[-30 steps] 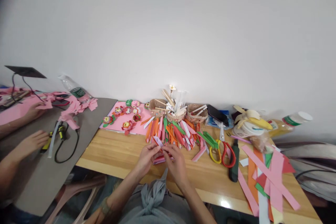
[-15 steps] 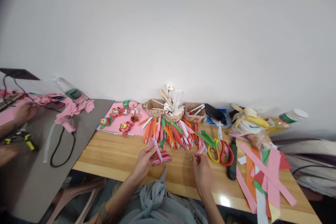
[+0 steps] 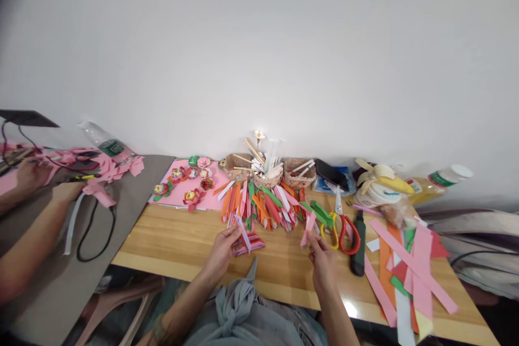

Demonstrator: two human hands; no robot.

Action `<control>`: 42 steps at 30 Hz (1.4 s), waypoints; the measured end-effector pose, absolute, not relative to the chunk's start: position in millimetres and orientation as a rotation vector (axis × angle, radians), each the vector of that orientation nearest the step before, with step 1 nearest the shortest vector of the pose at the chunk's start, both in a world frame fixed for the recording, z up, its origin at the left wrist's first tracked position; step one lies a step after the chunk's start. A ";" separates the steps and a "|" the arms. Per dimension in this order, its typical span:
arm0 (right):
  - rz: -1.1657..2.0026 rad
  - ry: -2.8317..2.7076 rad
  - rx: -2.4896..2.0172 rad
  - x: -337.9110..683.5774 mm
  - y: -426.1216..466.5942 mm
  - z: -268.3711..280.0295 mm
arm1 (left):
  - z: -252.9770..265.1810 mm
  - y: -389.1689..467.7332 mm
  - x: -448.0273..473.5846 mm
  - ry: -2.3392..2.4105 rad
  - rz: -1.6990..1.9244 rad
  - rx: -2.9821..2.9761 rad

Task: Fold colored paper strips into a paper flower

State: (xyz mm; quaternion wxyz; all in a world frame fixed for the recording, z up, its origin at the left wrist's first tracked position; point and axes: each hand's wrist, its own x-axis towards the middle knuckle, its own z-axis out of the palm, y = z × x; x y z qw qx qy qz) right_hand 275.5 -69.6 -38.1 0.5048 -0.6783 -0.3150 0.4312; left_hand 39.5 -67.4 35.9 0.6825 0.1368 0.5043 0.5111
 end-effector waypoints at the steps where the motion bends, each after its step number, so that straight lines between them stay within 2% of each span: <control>1: 1.078 -0.742 -1.613 275.6 -69.0 -36.0 | 36.8 -67.3 39.6 1.136 1.149 0.307; 6: 1.213 -0.721 -1.573 279.9 -57.5 -26.9 | 41.3 -62.8 33.8 1.169 1.171 0.319; 12: 1.134 -0.817 -1.575 277.2 -42.2 -2.8 | 44.9 -56.1 20.4 1.228 1.228 0.346; 22: 1.029 -1.399 -1.486 179.8 -57.8 55.4 | 46.3 -64.0 44.9 1.094 1.140 0.417; 30: 0.899 -1.705 -1.404 161.8 -62.7 61.5 | 48.2 -64.1 48.0 1.058 1.151 0.444; 42: 0.913 -1.979 -1.283 173.8 -51.3 46.9 | 47.1 -60.8 35.8 1.098 1.175 0.404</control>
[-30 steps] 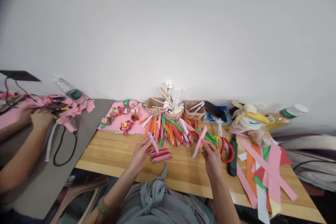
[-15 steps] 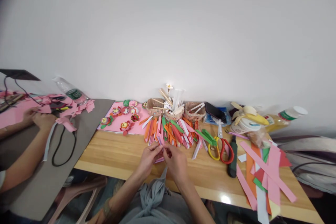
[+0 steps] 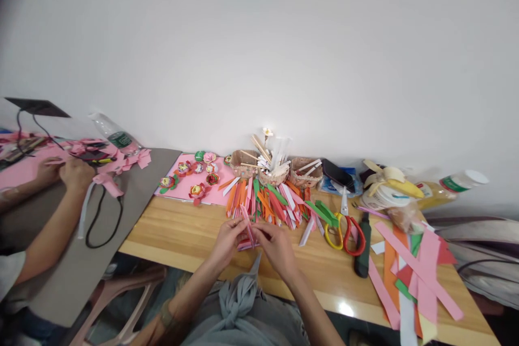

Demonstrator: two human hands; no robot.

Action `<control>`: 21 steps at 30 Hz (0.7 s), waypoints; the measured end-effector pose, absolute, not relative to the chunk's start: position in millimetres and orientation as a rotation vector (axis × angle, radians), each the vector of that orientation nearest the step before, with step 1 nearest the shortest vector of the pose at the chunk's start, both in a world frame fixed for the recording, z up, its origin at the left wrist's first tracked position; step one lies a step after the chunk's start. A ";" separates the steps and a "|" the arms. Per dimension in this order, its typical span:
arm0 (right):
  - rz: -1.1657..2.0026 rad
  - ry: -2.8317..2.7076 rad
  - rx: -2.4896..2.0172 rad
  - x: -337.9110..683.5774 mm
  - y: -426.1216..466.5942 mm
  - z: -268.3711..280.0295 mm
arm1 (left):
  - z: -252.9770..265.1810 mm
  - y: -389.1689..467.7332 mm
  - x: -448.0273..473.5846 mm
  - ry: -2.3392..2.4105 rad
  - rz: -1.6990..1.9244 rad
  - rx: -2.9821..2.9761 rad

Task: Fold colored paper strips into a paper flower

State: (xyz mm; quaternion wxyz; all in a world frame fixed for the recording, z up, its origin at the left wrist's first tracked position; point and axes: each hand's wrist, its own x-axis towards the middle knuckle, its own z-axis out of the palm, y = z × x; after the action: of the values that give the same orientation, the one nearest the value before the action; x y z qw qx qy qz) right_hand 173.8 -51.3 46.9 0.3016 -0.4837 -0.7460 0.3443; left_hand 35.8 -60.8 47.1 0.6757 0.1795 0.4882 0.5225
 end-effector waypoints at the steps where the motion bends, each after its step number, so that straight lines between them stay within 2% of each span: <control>1: 0.897 -2.000 -1.286 176.8 -48.4 42.0 | 46.6 -59.2 31.6 1.112 1.186 0.393; 10: 0.734 -2.362 -1.145 181.7 -50.1 -1.0 | 34.2 -56.3 -4.8 1.243 1.290 0.300; 21: 0.617 -2.472 -1.168 182.6 -62.9 -28.6 | 29.9 -63.0 -11.3 1.297 1.275 0.265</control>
State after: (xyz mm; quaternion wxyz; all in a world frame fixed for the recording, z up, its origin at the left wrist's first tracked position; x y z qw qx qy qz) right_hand 182.6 -62.9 -28.6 0.1684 -0.4107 -0.8694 0.2171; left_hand -11.3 -63.0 29.9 0.6068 0.1145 0.5610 0.5513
